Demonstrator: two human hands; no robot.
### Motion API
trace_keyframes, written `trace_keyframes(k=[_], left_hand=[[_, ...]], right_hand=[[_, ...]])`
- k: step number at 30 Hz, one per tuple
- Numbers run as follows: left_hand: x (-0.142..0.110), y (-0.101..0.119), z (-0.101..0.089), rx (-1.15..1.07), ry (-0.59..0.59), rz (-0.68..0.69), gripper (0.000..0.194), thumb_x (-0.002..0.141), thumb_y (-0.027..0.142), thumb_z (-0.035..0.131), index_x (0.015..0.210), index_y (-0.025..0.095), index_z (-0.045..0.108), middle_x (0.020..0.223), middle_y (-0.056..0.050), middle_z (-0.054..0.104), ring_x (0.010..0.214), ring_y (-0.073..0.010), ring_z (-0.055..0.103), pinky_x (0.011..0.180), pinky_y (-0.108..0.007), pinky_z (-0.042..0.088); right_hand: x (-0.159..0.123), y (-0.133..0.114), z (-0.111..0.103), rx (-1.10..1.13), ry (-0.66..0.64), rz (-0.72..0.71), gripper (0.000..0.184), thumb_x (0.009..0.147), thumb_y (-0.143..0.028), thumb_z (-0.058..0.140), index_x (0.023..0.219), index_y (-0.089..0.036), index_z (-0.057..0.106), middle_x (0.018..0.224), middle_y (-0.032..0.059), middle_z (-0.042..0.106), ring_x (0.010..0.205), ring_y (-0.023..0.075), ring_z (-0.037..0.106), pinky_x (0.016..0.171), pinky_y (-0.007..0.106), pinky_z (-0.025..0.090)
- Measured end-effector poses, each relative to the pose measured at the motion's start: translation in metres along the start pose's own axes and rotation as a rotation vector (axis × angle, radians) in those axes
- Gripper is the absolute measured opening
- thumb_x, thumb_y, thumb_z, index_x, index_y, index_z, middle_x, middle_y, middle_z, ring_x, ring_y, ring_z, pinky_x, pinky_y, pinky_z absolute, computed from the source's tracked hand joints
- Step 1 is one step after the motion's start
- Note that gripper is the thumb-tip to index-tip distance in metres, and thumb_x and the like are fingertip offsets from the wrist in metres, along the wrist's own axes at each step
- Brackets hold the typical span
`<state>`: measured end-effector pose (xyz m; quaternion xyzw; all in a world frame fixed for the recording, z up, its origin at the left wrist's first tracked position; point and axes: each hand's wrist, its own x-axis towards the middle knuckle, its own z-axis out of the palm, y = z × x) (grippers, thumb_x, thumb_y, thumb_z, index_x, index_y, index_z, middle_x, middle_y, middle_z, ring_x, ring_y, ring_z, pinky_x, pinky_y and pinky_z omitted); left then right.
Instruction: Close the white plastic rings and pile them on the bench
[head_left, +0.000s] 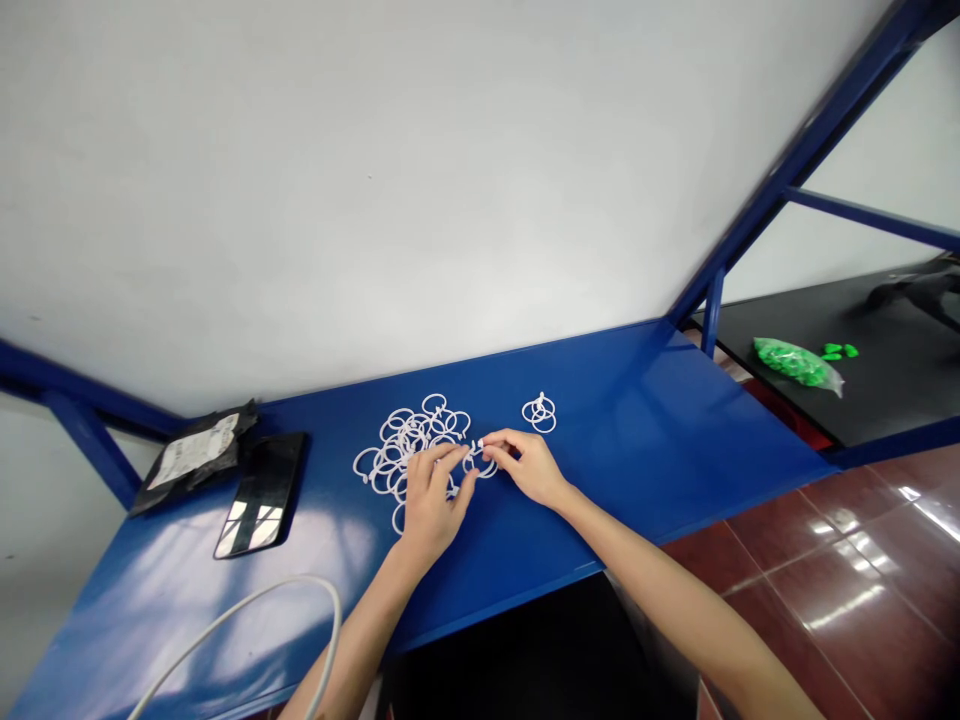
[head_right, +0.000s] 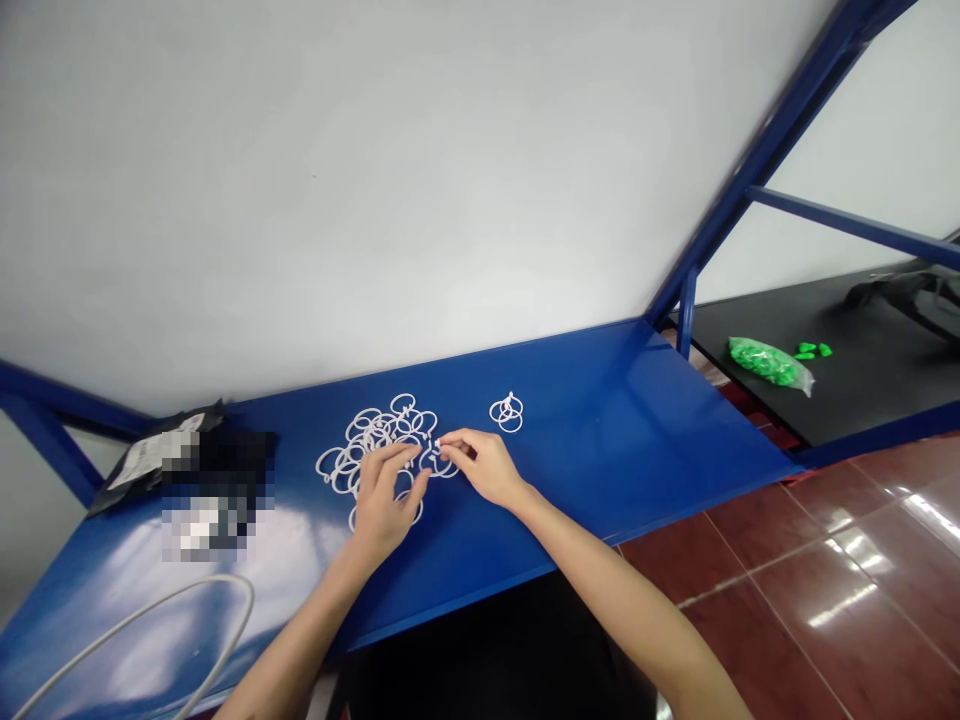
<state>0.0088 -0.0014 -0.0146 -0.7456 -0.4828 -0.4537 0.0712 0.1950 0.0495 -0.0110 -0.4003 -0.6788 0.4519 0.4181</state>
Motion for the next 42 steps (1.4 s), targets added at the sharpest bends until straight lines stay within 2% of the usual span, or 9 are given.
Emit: trace_keyframes(k=[2,6,10,12,18,21,32,37,42], left_hand=[[0.002,-0.002,-0.001,-0.029,-0.002,-0.067,0.022,0.094,0.023,0.065,0.116,0.02,0.065,0.105,-0.009,0.07,0.097,-0.0221,0.064,0.087,-0.038,0.051],[0.002,-0.004,-0.002,-0.13,-0.089,-0.125,0.007,0.096,0.024,0.064,0.101,0.022,0.069,0.093,-0.003,0.073,0.087,-0.019,0.067,0.083,-0.036,0.053],[0.001,-0.004,-0.001,-0.221,-0.086,-0.273,0.01,0.095,0.028,0.065,0.101,0.021,0.069,0.09,-0.003,0.074,0.082,-0.0177,0.069,0.076,-0.033,0.055],[0.001,-0.004,-0.002,-0.256,-0.085,-0.297,0.01,0.095,0.028,0.066,0.101,0.022,0.07,0.09,-0.003,0.075,0.082,-0.0177,0.069,0.075,-0.032,0.056],[0.004,-0.004,-0.005,-0.31,-0.1,-0.204,0.006,0.094,0.022,0.066,0.095,0.023,0.071,0.085,-0.001,0.075,0.078,-0.0167,0.065,0.073,-0.032,0.054],[0.004,-0.004,-0.007,-0.319,-0.09,-0.152,0.011,0.095,0.016,0.063,0.088,0.022,0.07,0.08,-0.001,0.073,0.075,-0.0158,0.063,0.07,-0.031,0.052],[-0.006,-0.003,-0.007,-0.262,-0.013,0.041,0.025,0.092,0.0,0.059,0.093,0.023,0.068,0.081,0.0,0.072,0.076,-0.0146,0.06,0.069,-0.029,0.052],[-0.005,-0.005,-0.006,-0.208,-0.016,0.099,0.023,0.091,0.0,0.061,0.096,0.022,0.068,0.081,0.0,0.072,0.076,-0.0147,0.059,0.071,-0.028,0.052],[0.001,-0.003,-0.001,0.011,-0.083,-0.001,0.022,0.094,0.018,0.067,0.116,0.021,0.066,0.101,-0.006,0.074,0.092,-0.0212,0.062,0.086,-0.037,0.05]], right_hand=[[-0.001,-0.001,0.0,-0.019,-0.029,-0.014,0.017,0.097,-0.032,0.062,0.1,-0.021,0.075,0.085,0.0014,0.077,0.07,0.0149,0.068,0.067,0.026,0.054],[-0.003,-0.002,0.003,-0.138,-0.035,-0.098,0.019,0.099,-0.035,0.061,0.098,-0.022,0.075,0.088,0.0018,0.074,0.073,0.0148,0.066,0.069,0.026,0.052],[-0.005,-0.002,0.004,-0.197,-0.046,-0.159,0.019,0.101,-0.035,0.06,0.101,-0.022,0.074,0.088,0.0014,0.072,0.07,0.0135,0.063,0.067,0.026,0.052],[-0.007,-0.002,0.004,-0.213,-0.051,-0.189,0.019,0.102,-0.035,0.059,0.104,-0.022,0.073,0.09,0.0019,0.072,0.07,0.0132,0.063,0.068,0.026,0.052],[-0.011,-0.001,0.006,-0.27,-0.066,-0.304,0.02,0.104,-0.033,0.056,0.111,-0.023,0.072,0.096,0.0039,0.073,0.078,0.0144,0.067,0.073,0.026,0.054],[-0.013,0.0,0.009,-0.291,-0.062,-0.375,0.022,0.105,-0.032,0.053,0.11,-0.023,0.072,0.099,0.0053,0.074,0.086,0.016,0.07,0.078,0.028,0.056],[-0.021,-0.002,0.013,-0.434,-0.107,-0.477,0.029,0.108,-0.029,0.044,0.105,-0.022,0.072,0.092,0.0051,0.072,0.08,0.016,0.069,0.073,0.028,0.057],[-0.02,0.0,0.014,-0.454,-0.096,-0.505,0.027,0.108,-0.027,0.045,0.106,-0.021,0.071,0.092,0.004,0.072,0.078,0.0146,0.069,0.072,0.027,0.056],[-0.007,0.001,0.006,-0.468,0.076,-0.459,0.023,0.106,-0.03,0.051,0.108,-0.02,0.072,0.093,0.0044,0.073,0.079,0.0153,0.069,0.073,0.028,0.054]])
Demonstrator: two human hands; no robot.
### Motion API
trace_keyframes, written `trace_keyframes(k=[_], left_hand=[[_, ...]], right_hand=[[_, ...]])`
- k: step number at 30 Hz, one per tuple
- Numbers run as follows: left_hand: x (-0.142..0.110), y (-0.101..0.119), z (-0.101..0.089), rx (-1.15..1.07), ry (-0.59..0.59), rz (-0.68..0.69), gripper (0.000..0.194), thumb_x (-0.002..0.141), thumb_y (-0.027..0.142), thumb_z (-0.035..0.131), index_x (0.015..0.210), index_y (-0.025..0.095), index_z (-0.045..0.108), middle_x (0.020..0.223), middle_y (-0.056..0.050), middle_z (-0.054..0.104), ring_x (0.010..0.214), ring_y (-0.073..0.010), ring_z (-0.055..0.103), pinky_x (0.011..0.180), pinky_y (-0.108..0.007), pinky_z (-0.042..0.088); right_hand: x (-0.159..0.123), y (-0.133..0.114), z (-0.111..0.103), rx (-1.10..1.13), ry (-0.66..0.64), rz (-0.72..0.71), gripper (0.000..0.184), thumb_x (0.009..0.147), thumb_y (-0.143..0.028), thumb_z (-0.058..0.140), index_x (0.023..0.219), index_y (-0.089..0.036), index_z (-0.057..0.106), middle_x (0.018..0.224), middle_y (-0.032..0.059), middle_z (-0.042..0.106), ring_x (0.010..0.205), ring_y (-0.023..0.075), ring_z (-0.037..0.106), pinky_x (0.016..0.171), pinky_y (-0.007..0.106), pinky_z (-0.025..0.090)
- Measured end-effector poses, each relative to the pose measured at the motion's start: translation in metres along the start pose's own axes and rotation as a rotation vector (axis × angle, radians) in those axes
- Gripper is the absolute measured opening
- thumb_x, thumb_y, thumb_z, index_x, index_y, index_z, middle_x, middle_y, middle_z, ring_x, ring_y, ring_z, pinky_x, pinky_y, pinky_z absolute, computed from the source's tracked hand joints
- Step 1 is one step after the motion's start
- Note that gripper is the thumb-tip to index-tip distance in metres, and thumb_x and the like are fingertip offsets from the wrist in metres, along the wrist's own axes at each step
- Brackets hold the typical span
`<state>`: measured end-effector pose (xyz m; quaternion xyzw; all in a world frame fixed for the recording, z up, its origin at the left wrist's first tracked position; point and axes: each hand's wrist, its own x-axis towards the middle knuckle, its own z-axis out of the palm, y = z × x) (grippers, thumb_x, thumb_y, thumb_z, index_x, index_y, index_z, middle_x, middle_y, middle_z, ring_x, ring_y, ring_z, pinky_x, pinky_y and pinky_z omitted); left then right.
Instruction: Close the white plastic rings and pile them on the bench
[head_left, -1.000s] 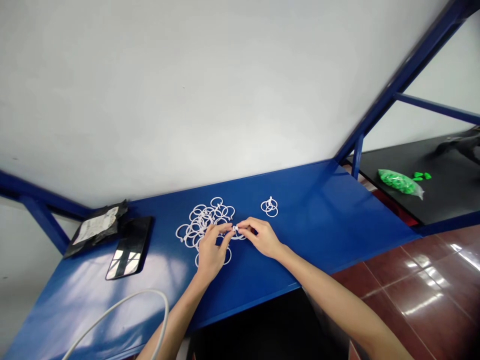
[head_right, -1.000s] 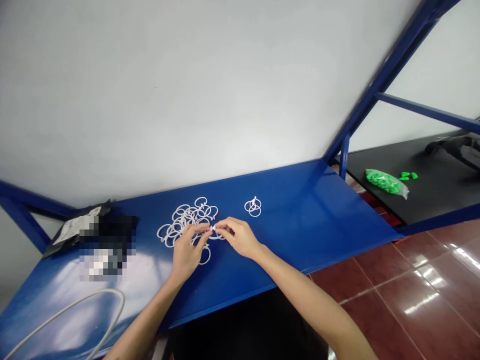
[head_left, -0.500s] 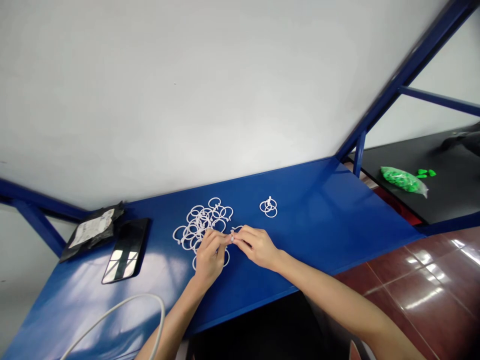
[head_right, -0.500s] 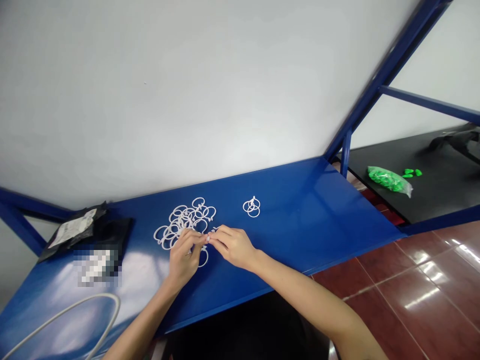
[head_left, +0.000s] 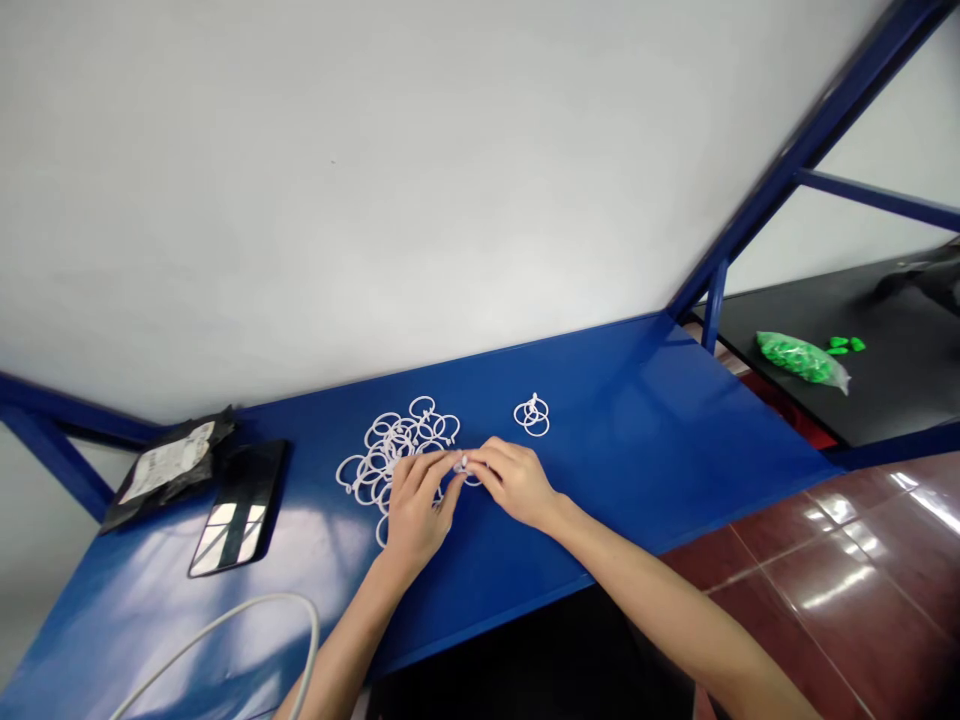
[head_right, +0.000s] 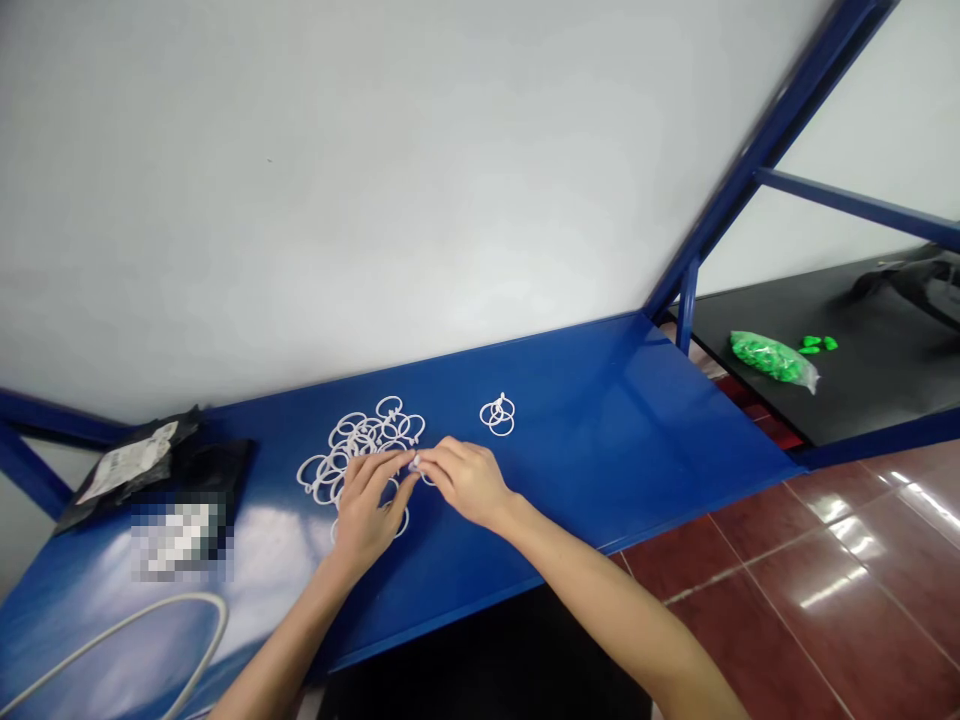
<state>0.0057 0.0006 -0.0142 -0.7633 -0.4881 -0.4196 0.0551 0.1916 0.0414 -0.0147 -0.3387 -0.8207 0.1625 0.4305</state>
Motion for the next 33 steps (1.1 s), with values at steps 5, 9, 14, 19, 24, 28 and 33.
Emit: trace_keyframes(k=[5,9,14,19,24,28,33], left_hand=[[-0.005,-0.003,0.006,0.283,-0.116,-0.053,0.026,0.09,0.04,0.07,0.106,0.019,0.072,0.105,-0.01,0.073,0.102,-0.0317,0.06,0.088,-0.044,0.044],[-0.009,-0.004,0.009,0.331,-0.17,-0.057,0.021,0.091,0.039,0.069,0.095,0.019,0.074,0.101,-0.009,0.074,0.101,-0.0322,0.059,0.088,-0.045,0.041],[-0.008,-0.003,0.011,0.341,-0.183,-0.075,0.017,0.091,0.037,0.069,0.092,0.02,0.074,0.1,-0.008,0.074,0.102,-0.0317,0.058,0.088,-0.046,0.039],[-0.008,-0.003,0.011,0.328,-0.185,-0.073,0.015,0.092,0.034,0.069,0.09,0.02,0.075,0.1,-0.009,0.074,0.102,-0.0313,0.057,0.088,-0.045,0.038],[-0.008,0.0,0.008,0.279,-0.238,-0.084,0.006,0.09,0.024,0.069,0.088,0.021,0.074,0.102,-0.007,0.074,0.103,-0.0307,0.056,0.089,-0.046,0.037],[-0.009,0.001,0.007,0.246,-0.289,-0.077,0.005,0.089,0.021,0.07,0.092,0.02,0.073,0.104,-0.008,0.073,0.103,-0.0301,0.056,0.091,-0.046,0.037],[-0.008,0.0,0.005,0.232,-0.271,-0.085,0.006,0.089,0.02,0.069,0.095,0.021,0.072,0.103,-0.008,0.074,0.104,-0.03,0.056,0.091,-0.046,0.037]], right_hand=[[0.011,0.032,-0.026,-0.273,0.244,0.167,0.024,0.106,-0.03,0.051,0.104,-0.019,0.073,0.095,0.007,0.076,0.088,0.0213,0.067,0.084,0.036,0.049],[0.011,0.058,-0.04,-0.466,0.268,0.327,0.029,0.106,-0.034,0.05,0.105,-0.019,0.075,0.092,0.0074,0.075,0.084,0.0229,0.062,0.079,0.037,0.044],[0.009,0.07,-0.042,-0.616,0.204,0.482,0.033,0.104,-0.036,0.05,0.114,-0.016,0.075,0.103,0.0133,0.07,0.094,0.0286,0.057,0.081,0.04,0.043],[0.011,0.059,-0.043,-0.566,0.224,0.452,0.033,0.103,-0.032,0.051,0.122,-0.015,0.071,0.11,0.0155,0.066,0.101,0.0306,0.055,0.09,0.044,0.046],[0.009,0.027,-0.025,-0.247,-0.092,0.184,0.022,0.103,-0.031,0.055,0.103,-0.021,0.074,0.097,0.0076,0.07,0.094,0.0229,0.061,0.091,0.039,0.048],[0.006,0.004,-0.008,-0.125,-0.325,0.183,0.019,0.095,-0.038,0.068,0.099,-0.021,0.073,0.09,0.0037,0.071,0.086,0.0197,0.064,0.085,0.036,0.048],[0.006,-0.001,-0.006,0.018,-0.356,0.27,0.018,0.095,-0.037,0.068,0.104,-0.021,0.071,0.093,0.002,0.073,0.088,0.0188,0.067,0.089,0.037,0.048]])
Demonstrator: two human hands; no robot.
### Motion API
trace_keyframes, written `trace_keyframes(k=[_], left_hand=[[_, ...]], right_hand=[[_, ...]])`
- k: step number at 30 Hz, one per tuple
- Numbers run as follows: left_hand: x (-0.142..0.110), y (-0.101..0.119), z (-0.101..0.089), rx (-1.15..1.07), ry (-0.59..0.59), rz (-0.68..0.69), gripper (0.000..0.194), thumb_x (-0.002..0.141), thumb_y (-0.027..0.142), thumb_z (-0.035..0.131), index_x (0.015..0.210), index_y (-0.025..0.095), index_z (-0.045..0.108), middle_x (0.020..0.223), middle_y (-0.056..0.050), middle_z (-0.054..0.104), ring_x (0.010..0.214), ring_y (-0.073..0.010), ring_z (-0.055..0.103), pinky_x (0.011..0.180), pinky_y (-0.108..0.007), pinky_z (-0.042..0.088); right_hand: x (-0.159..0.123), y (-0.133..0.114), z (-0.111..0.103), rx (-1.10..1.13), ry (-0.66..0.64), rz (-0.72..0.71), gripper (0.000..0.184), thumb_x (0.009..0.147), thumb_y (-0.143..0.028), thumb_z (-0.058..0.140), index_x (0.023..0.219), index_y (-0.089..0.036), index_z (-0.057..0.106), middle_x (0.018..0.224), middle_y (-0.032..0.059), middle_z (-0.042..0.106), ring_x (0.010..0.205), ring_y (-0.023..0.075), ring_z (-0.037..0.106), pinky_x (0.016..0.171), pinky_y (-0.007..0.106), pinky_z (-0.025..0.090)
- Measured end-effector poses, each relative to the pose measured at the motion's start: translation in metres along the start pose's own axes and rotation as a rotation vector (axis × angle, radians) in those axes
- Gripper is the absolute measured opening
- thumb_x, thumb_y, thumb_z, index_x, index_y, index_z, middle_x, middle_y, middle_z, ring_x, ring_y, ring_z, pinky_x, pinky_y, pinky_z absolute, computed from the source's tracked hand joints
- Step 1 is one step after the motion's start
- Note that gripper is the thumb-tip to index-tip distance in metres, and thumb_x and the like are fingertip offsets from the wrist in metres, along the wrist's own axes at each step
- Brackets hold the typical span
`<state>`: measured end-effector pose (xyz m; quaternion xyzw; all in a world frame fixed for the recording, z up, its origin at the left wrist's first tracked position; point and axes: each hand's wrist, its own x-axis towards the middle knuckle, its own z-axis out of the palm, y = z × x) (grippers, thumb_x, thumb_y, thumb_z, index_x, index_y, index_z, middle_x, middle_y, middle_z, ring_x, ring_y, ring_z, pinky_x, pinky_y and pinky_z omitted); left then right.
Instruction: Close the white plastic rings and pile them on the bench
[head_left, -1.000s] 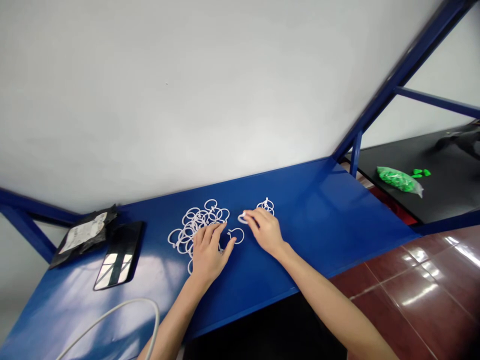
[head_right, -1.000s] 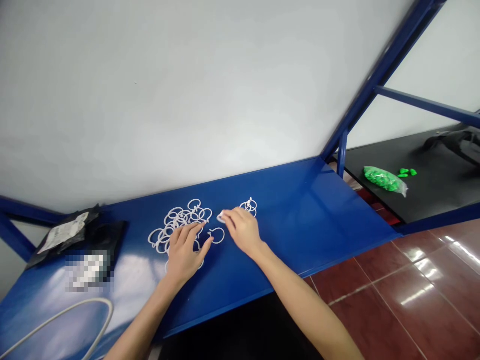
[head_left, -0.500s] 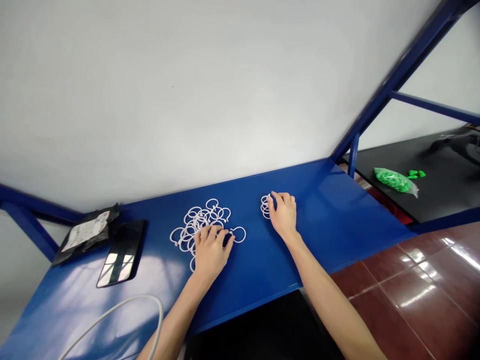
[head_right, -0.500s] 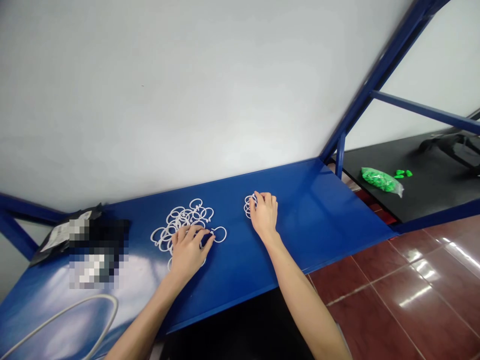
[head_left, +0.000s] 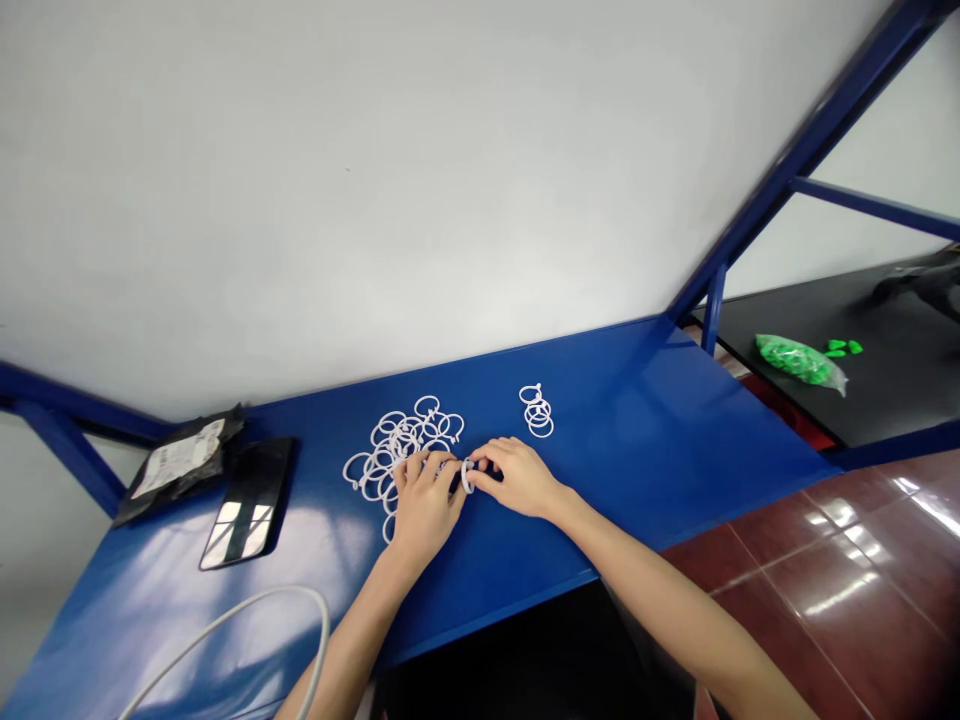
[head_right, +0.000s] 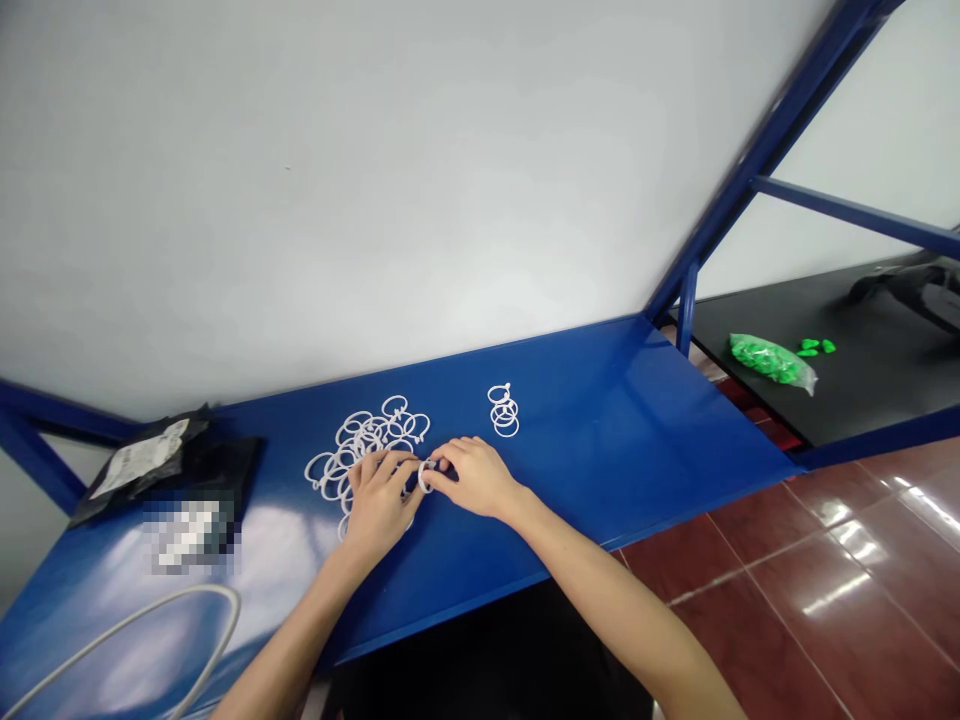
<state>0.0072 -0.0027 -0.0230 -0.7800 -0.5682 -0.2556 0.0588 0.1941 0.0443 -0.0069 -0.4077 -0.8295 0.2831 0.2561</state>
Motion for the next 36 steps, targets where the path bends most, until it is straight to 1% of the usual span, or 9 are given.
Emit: trace_keyframes(k=[6,9,12,17,20,26,28,32,36], left_hand=[[0.001,0.003,-0.002,-0.058,0.032,0.048,0.008,0.093,0.021,0.066,0.099,0.021,0.071,0.101,-0.006,0.075,0.1,-0.0273,0.057,0.09,-0.044,0.037],[0.002,0.004,-0.002,-0.071,0.071,0.073,0.008,0.094,0.021,0.064,0.099,0.022,0.07,0.099,-0.006,0.075,0.098,-0.0262,0.058,0.09,-0.043,0.038],[0.003,0.002,-0.001,-0.091,0.106,0.052,0.007,0.095,0.021,0.062,0.094,0.023,0.068,0.095,-0.004,0.075,0.095,-0.0249,0.06,0.088,-0.041,0.038],[0.003,-0.004,-0.002,-0.105,0.165,-0.053,0.003,0.094,0.025,0.064,0.093,0.022,0.065,0.093,-0.005,0.074,0.093,-0.0245,0.061,0.085,-0.039,0.039],[0.003,-0.006,-0.003,-0.134,0.158,-0.05,0.004,0.096,0.026,0.063,0.096,0.022,0.064,0.088,-0.002,0.074,0.09,-0.0234,0.061,0.084,-0.038,0.04],[0.004,-0.008,-0.007,-0.307,0.134,-0.053,0.012,0.098,0.029,0.059,0.104,0.021,0.065,0.09,-0.003,0.072,0.089,-0.0215,0.063,0.083,-0.036,0.048],[0.005,-0.009,-0.009,-0.378,0.131,-0.06,0.014,0.099,0.028,0.058,0.107,0.02,0.066,0.092,-0.004,0.072,0.089,-0.0201,0.065,0.081,-0.034,0.051],[0.007,-0.007,-0.013,-0.495,0.065,-0.066,0.016,0.1,0.025,0.055,0.108,0.022,0.068,0.093,-0.004,0.073,0.086,-0.0184,0.067,0.079,-0.032,0.054],[0.007,-0.003,-0.014,-0.58,0.022,-0.049,0.018,0.1,0.023,0.054,0.111,0.023,0.068,0.098,-0.005,0.073,0.089,-0.0181,0.068,0.08,-0.032,0.056]], right_hand=[[-0.001,0.002,0.0,0.275,-0.031,0.078,0.023,0.089,-0.032,0.074,0.108,-0.02,0.07,0.103,0.0037,0.075,0.083,0.0159,0.07,0.077,0.028,0.055],[-0.001,0.005,0.005,0.33,-0.016,0.09,0.018,0.092,-0.024,0.067,0.109,-0.02,0.071,0.104,0.0048,0.076,0.08,0.015,0.071,0.073,0.027,0.056],[0.001,0.007,0.007,0.369,0.037,0.09,0.019,0.094,-0.019,0.061,0.11,-0.02,0.072,0.1,0.0044,0.077,0.078,0.0147,0.071,0.072,0.027,0.057],[0.001,0.003,0.001,0.447,0.156,0.09,0.017,0.095,-0.025,0.062,0.109,-0.021,0.071,0.093,0.0026,0.077,0.08,0.0159,0.073,0.076,0.029,0.059],[-0.001,0.001,-0.002,0.416,0.183,0.046,0.016,0.097,-0.027,0.062,0.108,-0.021,0.071,0.092,0.0026,0.076,0.079,0.0155,0.072,0.075,0.028,0.058],[-0.005,0.005,0.006,0.23,0.176,-0.235,0.015,0.1,-0.03,0.062,0.106,-0.021,0.073,0.091,0.0044,0.072,0.079,0.0155,0.068,0.073,0.027,0.055],[-0.006,0.005,0.01,0.216,0.166,-0.284,0.014,0.098,-0.032,0.065,0.102,-0.021,0.073,0.095,0.0048,0.071,0.08,0.0152,0.068,0.074,0.027,0.055],[-0.008,-0.001,0.009,0.207,0.193,-0.227,0.017,0.093,-0.037,0.072,0.103,-0.023,0.071,0.107,0.006,0.064,0.079,0.0142,0.066,0.071,0.027,0.056],[-0.006,-0.006,0.003,0.177,0.297,-0.19,0.016,0.095,-0.026,0.065,0.111,-0.022,0.066,0.116,0.0091,0.066,0.107,0.0217,0.064,0.092,0.037,0.055]])
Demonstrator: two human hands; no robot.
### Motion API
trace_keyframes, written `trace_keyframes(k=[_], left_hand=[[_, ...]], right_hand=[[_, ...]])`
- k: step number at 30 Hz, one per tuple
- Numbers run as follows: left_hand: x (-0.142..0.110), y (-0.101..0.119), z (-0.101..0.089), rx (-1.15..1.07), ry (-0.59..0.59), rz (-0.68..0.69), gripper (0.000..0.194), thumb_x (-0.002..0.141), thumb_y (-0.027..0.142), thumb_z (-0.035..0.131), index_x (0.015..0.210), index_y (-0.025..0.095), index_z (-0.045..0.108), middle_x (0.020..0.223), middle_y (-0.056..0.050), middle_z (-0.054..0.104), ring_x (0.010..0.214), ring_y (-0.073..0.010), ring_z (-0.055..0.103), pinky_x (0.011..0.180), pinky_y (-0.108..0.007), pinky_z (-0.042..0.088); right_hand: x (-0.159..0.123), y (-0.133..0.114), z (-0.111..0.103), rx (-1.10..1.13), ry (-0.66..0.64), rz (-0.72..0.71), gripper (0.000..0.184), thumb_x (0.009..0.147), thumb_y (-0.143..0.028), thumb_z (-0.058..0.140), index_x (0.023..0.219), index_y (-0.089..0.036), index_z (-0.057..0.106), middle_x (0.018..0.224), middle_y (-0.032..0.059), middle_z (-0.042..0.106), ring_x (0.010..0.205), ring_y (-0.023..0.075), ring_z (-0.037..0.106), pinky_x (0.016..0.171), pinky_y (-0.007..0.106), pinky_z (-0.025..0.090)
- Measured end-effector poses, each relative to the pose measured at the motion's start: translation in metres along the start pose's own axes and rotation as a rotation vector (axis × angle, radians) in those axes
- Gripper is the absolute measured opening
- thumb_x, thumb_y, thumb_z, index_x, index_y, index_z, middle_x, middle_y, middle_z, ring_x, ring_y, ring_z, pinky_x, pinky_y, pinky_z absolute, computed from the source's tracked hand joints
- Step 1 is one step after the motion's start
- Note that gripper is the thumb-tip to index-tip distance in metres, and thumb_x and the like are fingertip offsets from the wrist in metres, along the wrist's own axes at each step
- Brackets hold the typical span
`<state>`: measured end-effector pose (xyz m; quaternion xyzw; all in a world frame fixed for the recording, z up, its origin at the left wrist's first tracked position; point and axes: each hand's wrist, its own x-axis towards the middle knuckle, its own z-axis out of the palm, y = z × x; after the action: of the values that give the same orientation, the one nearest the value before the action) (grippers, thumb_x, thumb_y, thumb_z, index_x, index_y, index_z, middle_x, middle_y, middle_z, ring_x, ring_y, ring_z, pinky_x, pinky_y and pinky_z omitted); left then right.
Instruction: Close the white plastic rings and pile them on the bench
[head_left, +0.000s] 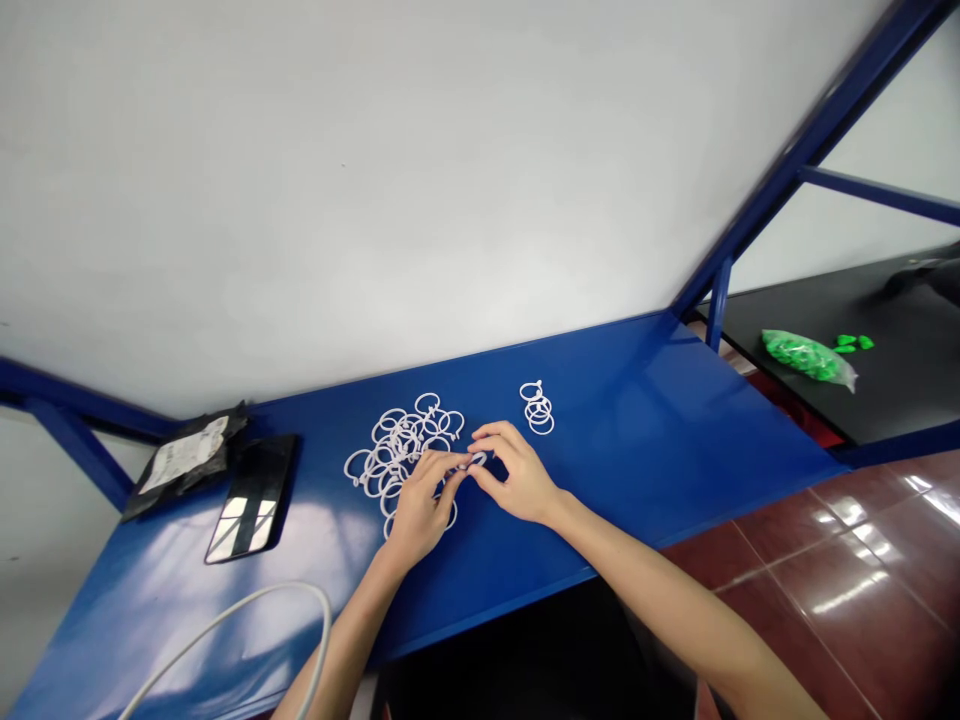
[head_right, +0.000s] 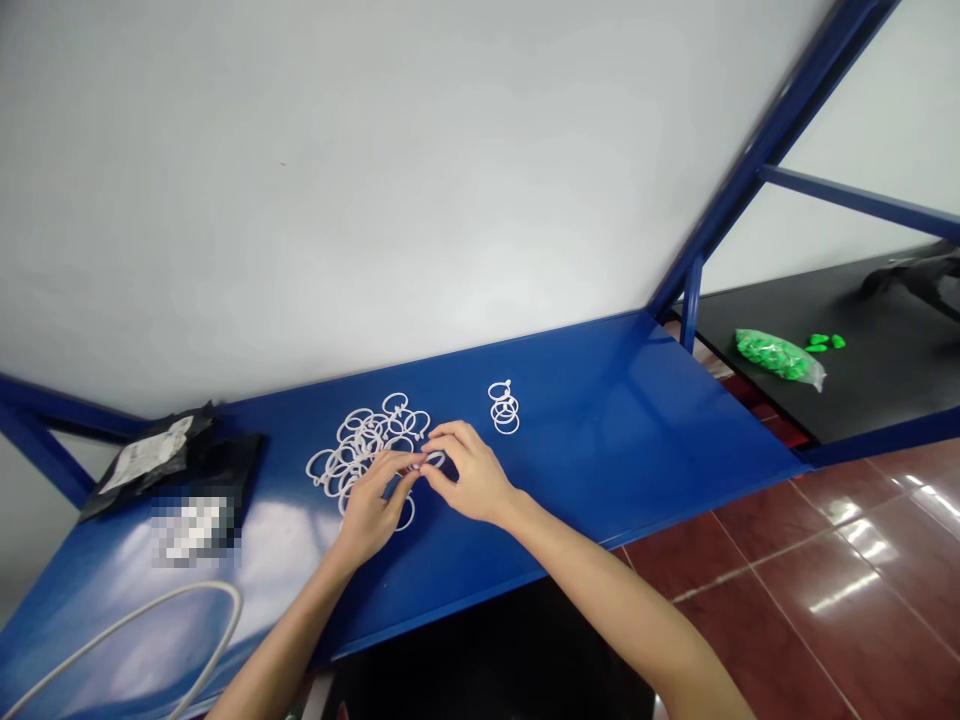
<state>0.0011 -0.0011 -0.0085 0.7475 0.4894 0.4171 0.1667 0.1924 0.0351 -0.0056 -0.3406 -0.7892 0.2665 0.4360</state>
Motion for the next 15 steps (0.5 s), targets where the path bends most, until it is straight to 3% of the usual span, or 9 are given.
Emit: trace_keyframes(k=[3,6,9,15], left_hand=[[-0.0027,-0.0012,0.0039,-0.037,-0.006,-0.053,0.017,0.099,0.025,0.054,0.111,0.023,0.066,0.097,-0.005,0.072,0.082,-0.0165,0.069,0.077,-0.031,0.057],[-0.0051,-0.0051,0.0083,-0.057,0.074,-0.141,0.017,0.097,0.03,0.058,0.111,0.021,0.063,0.098,-0.005,0.073,0.079,-0.0164,0.07,0.076,-0.031,0.058],[-0.0053,-0.0086,0.0085,-0.053,0.142,-0.204,0.021,0.094,0.035,0.064,0.108,0.02,0.065,0.092,-0.004,0.074,0.075,-0.0164,0.07,0.074,-0.031,0.057],[-0.0023,-0.0074,0.0005,-0.104,0.096,-0.215,0.016,0.094,0.035,0.064,0.095,0.023,0.075,0.081,-0.001,0.071,0.073,-0.0163,0.067,0.069,-0.029,0.055]], right_hand=[[0.0031,0.0005,-0.0024,0.026,-0.048,-0.013,0.012,0.099,-0.024,0.061,0.109,-0.023,0.067,0.104,0.0059,0.073,0.098,0.0209,0.065,0.088,0.037,0.055],[0.0042,0.0018,-0.0026,0.073,-0.034,0.0,0.01,0.101,-0.028,0.061,0.1,-0.023,0.07,0.093,0.0041,0.075,0.086,0.0193,0.066,0.08,0.034,0.055],[0.0039,-0.0001,-0.0018,0.142,0.0,0.008,0.013,0.101,-0.029,0.061,0.097,-0.023,0.072,0.092,0.0043,0.075,0.085,0.0179,0.068,0.078,0.032,0.055],[0.0023,-0.0044,0.0002,0.187,0.004,0.036,0.016,0.101,-0.03,0.06,0.106,-0.024,0.074,0.096,0.005,0.074,0.085,0.0171,0.069,0.076,0.03,0.057]])
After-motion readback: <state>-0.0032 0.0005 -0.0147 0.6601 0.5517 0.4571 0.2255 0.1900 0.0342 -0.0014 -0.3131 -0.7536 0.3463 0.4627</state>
